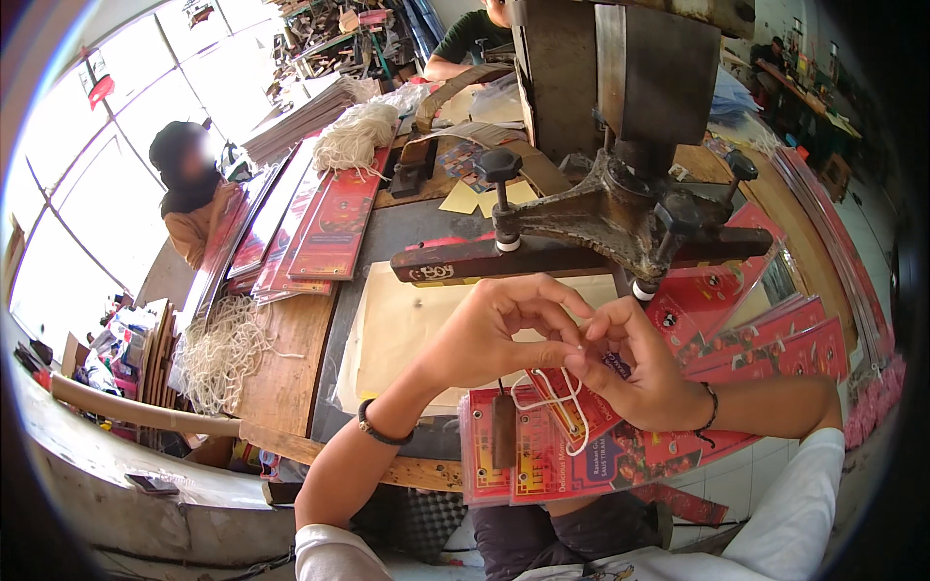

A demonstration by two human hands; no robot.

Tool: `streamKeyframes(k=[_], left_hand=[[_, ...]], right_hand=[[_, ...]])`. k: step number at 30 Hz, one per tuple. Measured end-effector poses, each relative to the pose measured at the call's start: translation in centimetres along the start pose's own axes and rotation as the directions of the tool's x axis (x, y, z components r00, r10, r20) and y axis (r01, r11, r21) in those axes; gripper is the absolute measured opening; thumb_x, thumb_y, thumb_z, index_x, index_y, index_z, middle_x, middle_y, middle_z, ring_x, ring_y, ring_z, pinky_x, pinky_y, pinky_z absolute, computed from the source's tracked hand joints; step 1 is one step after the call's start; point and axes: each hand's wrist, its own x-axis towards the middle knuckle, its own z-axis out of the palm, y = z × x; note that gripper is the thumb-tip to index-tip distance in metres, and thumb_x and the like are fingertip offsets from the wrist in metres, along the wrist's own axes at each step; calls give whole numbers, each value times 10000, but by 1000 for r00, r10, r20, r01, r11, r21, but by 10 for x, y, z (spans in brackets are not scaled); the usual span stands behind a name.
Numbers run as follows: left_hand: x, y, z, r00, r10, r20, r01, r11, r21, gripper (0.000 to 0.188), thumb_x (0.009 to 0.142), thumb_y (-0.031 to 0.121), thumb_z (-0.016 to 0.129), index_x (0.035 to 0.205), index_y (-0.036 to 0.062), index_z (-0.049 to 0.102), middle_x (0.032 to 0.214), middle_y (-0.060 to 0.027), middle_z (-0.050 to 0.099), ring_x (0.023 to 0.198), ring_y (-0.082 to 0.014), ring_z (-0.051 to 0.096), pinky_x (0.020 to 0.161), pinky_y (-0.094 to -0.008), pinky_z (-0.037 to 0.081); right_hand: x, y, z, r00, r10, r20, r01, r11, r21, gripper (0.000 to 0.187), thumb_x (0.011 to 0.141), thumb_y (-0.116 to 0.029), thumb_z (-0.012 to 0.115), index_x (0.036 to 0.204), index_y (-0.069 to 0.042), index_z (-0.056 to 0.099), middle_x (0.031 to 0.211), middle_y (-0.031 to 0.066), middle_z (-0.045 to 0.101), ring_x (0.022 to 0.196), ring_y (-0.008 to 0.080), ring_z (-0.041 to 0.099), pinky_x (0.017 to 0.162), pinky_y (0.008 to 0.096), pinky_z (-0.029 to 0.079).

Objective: The person is threading strings through holes in red cardboard packaging and using a wooden tool to push or secure the components together.

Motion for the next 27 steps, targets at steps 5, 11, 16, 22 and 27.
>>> streamKeyframes(k=[5,11,16,22,27], left_hand=[[-2,-4,-10,986,-85,142,98,992,-85,460,782,-31,807,835,79,364,875,-77,670,894,-146,691,824,-299,536],[-5,-3,-17,951,-198,237,218,974,-59,521,778,-48,809,817,95,310,860,-78,662,872,-143,690,773,-273,535],[-3,-1,-15,943,-217,254,248,964,-96,504,804,-25,794,835,87,304,850,-109,682,844,-148,699,681,-257,555],[-1,3,-12,948,-198,247,243,955,-167,450,868,-9,735,857,81,294,845,-127,692,756,-130,692,631,-260,571],[-3,-2,-11,961,-145,237,187,968,-167,342,866,-28,728,964,41,407,949,-131,694,871,-143,692,760,-264,570]], right_hand=[[9,-11,-4,981,-95,170,134,964,-231,283,875,-129,754,1070,-56,563,892,33,589,794,99,617,674,261,482],[8,-11,-3,974,-73,215,135,949,-286,333,852,-187,793,1113,-57,631,877,43,626,727,109,619,636,261,482],[7,-9,-5,970,-103,221,147,970,-192,270,880,-168,764,1095,-55,646,887,54,659,744,131,643,647,274,488],[7,-5,-4,982,-98,164,125,979,-160,145,908,-119,718,1021,-50,660,895,59,650,787,175,657,688,300,492],[4,-3,0,993,-48,107,63,987,-145,73,933,-89,669,983,-42,642,920,73,622,829,206,645,732,312,489]])
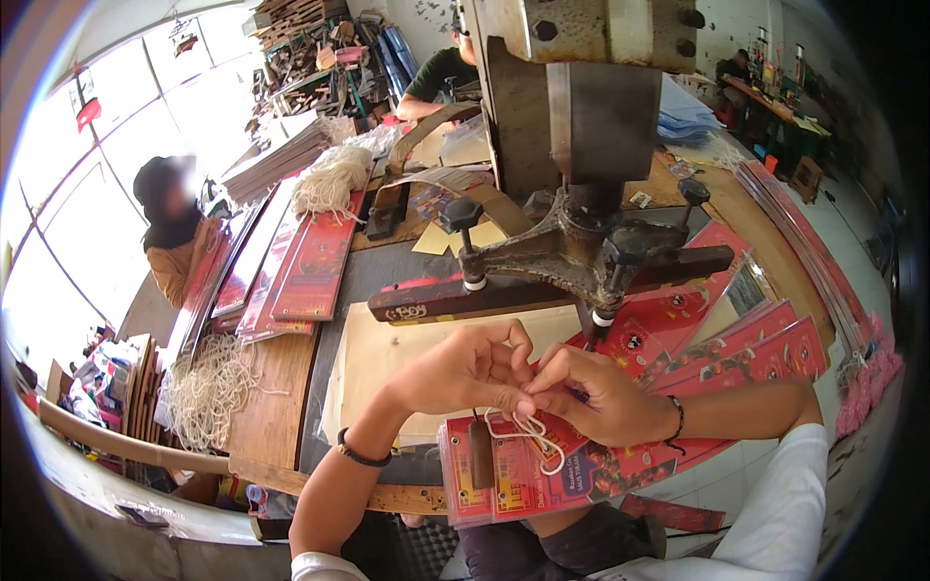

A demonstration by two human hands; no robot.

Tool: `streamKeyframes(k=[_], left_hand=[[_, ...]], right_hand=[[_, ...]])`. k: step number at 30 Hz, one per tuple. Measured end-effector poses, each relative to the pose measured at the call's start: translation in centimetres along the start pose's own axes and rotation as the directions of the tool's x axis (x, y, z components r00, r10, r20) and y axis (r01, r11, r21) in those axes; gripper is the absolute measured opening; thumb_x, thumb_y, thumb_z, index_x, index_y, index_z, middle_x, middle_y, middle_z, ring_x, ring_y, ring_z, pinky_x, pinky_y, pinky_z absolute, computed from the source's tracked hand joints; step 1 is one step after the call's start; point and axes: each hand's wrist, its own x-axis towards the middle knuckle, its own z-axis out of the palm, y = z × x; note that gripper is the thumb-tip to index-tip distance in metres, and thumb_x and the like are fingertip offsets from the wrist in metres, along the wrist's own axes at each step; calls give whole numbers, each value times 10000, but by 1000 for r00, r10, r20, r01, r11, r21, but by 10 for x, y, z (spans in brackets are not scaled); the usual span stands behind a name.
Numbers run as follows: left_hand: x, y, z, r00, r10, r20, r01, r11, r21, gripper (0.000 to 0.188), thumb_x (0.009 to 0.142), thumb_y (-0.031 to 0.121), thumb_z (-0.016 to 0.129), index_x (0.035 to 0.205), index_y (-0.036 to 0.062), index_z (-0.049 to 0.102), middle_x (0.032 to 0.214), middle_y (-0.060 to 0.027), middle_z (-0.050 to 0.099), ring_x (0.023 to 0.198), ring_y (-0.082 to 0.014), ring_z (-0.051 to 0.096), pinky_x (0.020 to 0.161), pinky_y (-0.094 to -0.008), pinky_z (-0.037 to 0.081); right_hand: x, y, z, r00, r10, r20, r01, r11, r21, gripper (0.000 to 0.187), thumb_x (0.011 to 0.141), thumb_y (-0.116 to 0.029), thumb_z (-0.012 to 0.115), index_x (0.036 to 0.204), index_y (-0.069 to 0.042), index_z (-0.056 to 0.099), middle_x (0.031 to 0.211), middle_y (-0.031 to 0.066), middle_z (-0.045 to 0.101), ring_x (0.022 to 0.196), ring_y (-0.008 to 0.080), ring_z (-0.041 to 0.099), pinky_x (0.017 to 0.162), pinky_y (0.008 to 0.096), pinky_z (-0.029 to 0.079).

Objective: The person is threading strings through holes in red cardboard packaging and using a wooden tool to push or secure the components together.

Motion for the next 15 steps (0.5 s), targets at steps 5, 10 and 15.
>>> streamKeyframes(k=[5,10,15], left_hand=[[3,6,6,994,-107,37,107,994,10,294,894,-34,692,1077,16,467,963,-87,685,933,-114,673,804,-251,540],[-4,-1,-4,999,-9,33,7,997,77,208,946,15,640,1121,-6,528,986,-66,675,891,-95,644,803,-245,523],[-1,6,-3,998,-53,21,50,990,129,201,987,96,609,1134,-41,599,981,-54,670,849,-92,614,761,-253,518]], right_hand=[[-2,-2,-3,999,-5,-45,6,1000,20,89,957,-88,639,1015,-32,604,921,71,607,853,198,633,750,319,481],[0,-3,-1,997,-51,-66,50,998,-27,93,969,-84,623,1023,-23,580,900,75,593,825,194,616,728,317,467],[-3,-7,-2,997,-5,-75,7,1000,27,90,967,-84,626,1016,-27,575,889,90,590,816,207,608,720,317,458]])
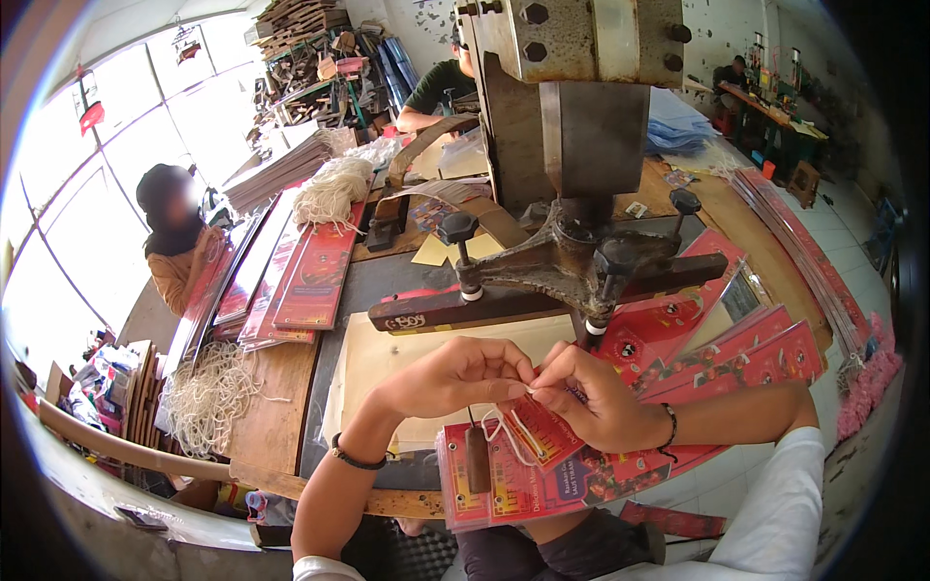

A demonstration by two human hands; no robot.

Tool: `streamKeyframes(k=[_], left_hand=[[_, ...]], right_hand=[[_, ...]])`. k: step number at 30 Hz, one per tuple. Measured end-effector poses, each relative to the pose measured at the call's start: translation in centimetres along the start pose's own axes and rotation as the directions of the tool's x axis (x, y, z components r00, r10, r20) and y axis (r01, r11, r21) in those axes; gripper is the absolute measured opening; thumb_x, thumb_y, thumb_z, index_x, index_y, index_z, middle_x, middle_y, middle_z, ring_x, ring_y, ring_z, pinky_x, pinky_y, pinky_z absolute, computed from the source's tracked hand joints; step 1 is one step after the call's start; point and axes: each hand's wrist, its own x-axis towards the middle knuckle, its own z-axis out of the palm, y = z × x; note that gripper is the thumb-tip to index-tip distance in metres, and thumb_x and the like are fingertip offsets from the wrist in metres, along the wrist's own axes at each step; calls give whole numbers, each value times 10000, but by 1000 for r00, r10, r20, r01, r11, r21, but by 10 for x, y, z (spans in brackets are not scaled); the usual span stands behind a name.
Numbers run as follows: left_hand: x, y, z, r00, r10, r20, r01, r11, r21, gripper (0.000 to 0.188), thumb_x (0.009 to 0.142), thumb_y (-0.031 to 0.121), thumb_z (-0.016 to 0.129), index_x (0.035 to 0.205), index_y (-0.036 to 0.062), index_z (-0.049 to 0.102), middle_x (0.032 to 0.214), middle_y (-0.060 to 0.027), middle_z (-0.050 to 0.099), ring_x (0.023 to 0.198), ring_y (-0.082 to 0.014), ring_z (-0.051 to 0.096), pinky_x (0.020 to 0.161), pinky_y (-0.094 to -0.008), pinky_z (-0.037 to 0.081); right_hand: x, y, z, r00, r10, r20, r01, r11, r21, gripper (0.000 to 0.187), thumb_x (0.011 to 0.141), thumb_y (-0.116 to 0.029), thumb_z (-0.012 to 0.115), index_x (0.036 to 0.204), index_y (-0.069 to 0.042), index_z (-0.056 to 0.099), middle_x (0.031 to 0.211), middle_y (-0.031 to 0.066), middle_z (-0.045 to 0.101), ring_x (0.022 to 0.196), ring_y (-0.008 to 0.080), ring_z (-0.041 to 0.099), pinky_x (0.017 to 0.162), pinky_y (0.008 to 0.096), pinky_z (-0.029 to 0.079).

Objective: The person is threading strings through holes in red cardboard packaging and using a wooden tool to push or secure the components together.

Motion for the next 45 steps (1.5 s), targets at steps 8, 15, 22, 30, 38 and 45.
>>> streamKeyframes(k=[8,15,22,30,38,45], left_hand=[[-3,2,-8,999,-27,42,15,962,274,194,958,124,654,1019,-58,689,912,-54,675,877,-112,622,815,-279,514],[-2,-6,-9,993,81,83,-95,977,190,192,959,132,653,1030,-39,704,963,-81,721,896,-122,659,816,-276,524],[0,-7,-6,980,187,-72,-166,959,231,181,953,136,665,1004,-26,727,913,-81,737,850,-126,673,788,-289,539],[2,-8,-5,989,144,22,-144,948,284,174,948,139,672,1006,-15,731,891,-84,746,827,-130,682,770,-287,541],[0,-7,-4,982,177,-70,-147,937,317,152,908,122,721,984,-8,730,882,-83,741,813,-125,678,779,-296,533],[6,-11,6,954,132,-269,-95,985,144,155,797,73,819,903,14,722,846,-31,696,837,-105,648,808,-289,494]], right_hand=[[-2,10,4,995,-95,-32,97,994,57,108,989,-71,584,1047,-9,518,932,87,550,812,152,583,694,292,458],[-3,14,3,988,-97,-121,102,994,38,117,1009,-84,550,1070,-1,495,940,102,536,822,142,554,718,279,458],[-3,9,2,994,99,-51,-92,988,120,140,1020,-129,546,1055,-7,486,949,91,548,812,127,536,731,267,458],[-1,11,0,986,-62,-156,83,987,137,100,1053,-116,448,1106,-33,434,988,57,478,767,79,512,648,239,460],[1,5,-1,993,77,-86,-74,996,40,119,1037,-131,511,1052,-16,482,918,41,541,711,71,554,642,244,485],[3,0,-2,989,142,43,-144,988,48,163,1027,-157,550,1023,-1,503,852,56,647,792,86,644,686,257,517]])
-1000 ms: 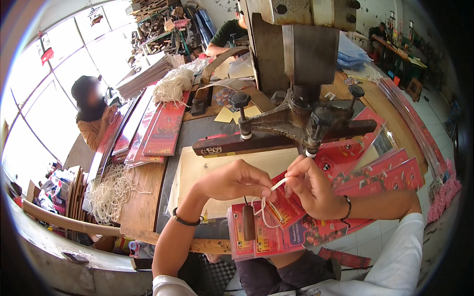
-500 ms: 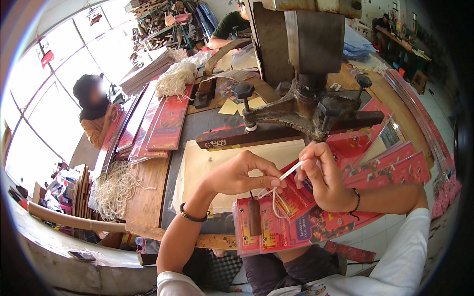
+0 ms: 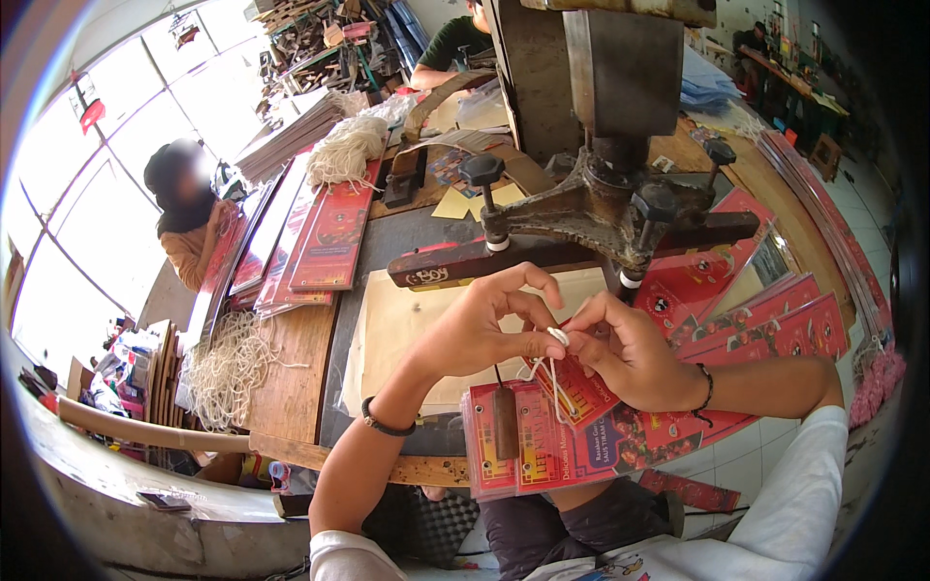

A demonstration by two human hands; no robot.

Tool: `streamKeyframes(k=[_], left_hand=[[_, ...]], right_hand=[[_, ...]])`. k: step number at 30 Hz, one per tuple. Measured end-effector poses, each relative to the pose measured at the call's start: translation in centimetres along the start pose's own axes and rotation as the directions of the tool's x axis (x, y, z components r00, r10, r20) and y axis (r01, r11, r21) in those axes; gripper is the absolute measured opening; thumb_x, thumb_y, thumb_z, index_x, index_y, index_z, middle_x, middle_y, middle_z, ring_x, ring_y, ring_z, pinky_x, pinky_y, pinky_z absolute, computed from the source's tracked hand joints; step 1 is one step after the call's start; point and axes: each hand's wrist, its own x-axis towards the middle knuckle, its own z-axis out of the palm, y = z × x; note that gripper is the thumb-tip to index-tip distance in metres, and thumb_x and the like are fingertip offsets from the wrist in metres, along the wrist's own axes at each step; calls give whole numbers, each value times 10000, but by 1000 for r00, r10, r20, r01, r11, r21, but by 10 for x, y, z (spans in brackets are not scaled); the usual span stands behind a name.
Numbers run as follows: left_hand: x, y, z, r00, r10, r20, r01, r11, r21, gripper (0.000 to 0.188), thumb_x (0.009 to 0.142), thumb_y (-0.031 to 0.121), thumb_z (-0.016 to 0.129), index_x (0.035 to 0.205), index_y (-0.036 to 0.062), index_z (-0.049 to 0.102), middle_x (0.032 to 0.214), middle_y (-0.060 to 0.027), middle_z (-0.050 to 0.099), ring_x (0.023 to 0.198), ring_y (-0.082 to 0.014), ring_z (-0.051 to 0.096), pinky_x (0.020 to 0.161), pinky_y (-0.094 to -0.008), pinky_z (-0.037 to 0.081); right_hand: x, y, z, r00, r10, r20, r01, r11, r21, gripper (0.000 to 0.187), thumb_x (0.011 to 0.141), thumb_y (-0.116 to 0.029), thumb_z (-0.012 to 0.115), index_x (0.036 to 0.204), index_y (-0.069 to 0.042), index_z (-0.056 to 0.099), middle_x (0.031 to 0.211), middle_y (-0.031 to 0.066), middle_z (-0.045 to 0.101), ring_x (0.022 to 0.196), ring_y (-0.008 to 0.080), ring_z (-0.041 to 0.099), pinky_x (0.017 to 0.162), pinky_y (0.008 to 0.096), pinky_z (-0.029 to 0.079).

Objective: The person is threading strings through holes in red cardboard packaging and using a wooden tool to push or secure the components together.

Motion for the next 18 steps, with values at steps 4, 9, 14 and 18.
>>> streamKeyframes(k=[4,9,14,18], left_hand=[[1,3,-3,999,35,37,-40,988,151,213,800,66,819,970,12,702,848,-35,693,832,-105,643,809,-281,494],[0,-6,-4,999,43,32,-47,987,155,208,831,60,789,993,3,670,869,-37,678,833,-95,625,789,-274,500],[-1,-1,0,997,-73,16,73,997,-18,151,886,94,739,940,-2,636,893,-15,635,844,-79,599,781,-256,492],[0,-5,2,998,-53,22,54,998,-16,156,926,128,699,964,-1,620,885,1,609,820,-65,574,733,-238,476]], right_hand=[[2,-1,-1,999,20,33,-20,1000,8,177,1032,-175,544,1023,-4,502,826,53,656,793,90,652,692,263,520],[1,2,0,1000,30,5,-30,999,12,181,1031,-181,544,1031,-5,497,799,42,633,765,85,634,685,255,508],[-1,6,1,998,43,-53,-42,999,26,179,1022,-175,559,1034,-7,501,803,36,611,753,77,607,680,255,498],[1,14,2,995,-56,-81,58,998,15,155,1015,-144,568,1034,-1,512,846,46,618,792,79,607,697,265,509]])
